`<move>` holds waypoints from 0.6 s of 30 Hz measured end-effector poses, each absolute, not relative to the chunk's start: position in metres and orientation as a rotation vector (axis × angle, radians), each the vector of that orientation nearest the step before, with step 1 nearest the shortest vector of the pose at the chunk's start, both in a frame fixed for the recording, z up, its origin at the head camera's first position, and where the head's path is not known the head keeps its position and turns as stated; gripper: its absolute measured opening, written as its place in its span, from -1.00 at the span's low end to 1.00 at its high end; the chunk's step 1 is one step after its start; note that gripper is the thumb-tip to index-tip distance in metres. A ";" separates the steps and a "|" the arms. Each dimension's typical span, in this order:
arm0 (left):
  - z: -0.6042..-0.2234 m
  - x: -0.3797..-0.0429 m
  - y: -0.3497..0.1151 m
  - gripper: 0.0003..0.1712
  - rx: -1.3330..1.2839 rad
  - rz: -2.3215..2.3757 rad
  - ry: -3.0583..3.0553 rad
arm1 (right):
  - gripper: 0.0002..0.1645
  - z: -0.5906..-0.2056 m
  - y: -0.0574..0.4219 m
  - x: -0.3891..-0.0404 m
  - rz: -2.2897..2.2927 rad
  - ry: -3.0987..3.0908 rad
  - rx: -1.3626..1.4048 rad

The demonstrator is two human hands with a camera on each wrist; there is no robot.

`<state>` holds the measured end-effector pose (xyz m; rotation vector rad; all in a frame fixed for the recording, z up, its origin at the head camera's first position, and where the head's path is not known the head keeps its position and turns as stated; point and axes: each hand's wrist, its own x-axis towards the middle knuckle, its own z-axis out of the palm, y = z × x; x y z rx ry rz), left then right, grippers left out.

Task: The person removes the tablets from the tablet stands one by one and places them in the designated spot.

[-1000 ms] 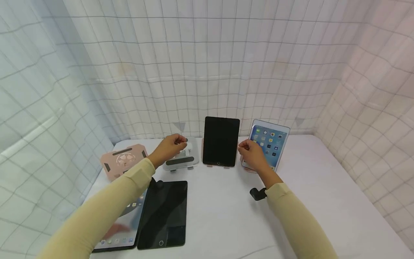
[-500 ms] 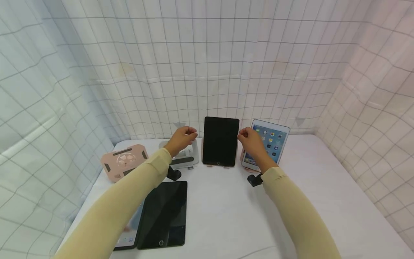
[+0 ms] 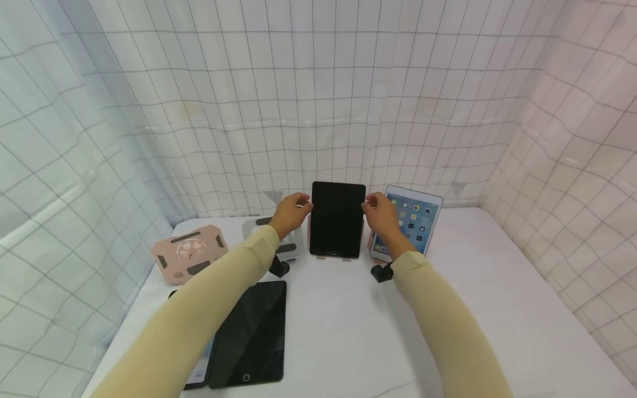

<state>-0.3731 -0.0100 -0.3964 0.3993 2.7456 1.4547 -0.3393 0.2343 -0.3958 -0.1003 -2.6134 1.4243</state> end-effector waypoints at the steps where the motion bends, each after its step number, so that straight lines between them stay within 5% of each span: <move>1: -0.395 -0.373 -0.008 -0.55 0.403 1.457 2.737 | -0.57 -0.396 0.234 -0.340 1.443 -2.602 -0.101; 18: -0.395 -0.372 0.005 -0.70 0.168 1.743 2.610 | -0.65 -0.403 0.229 -0.345 1.596 -2.470 -0.175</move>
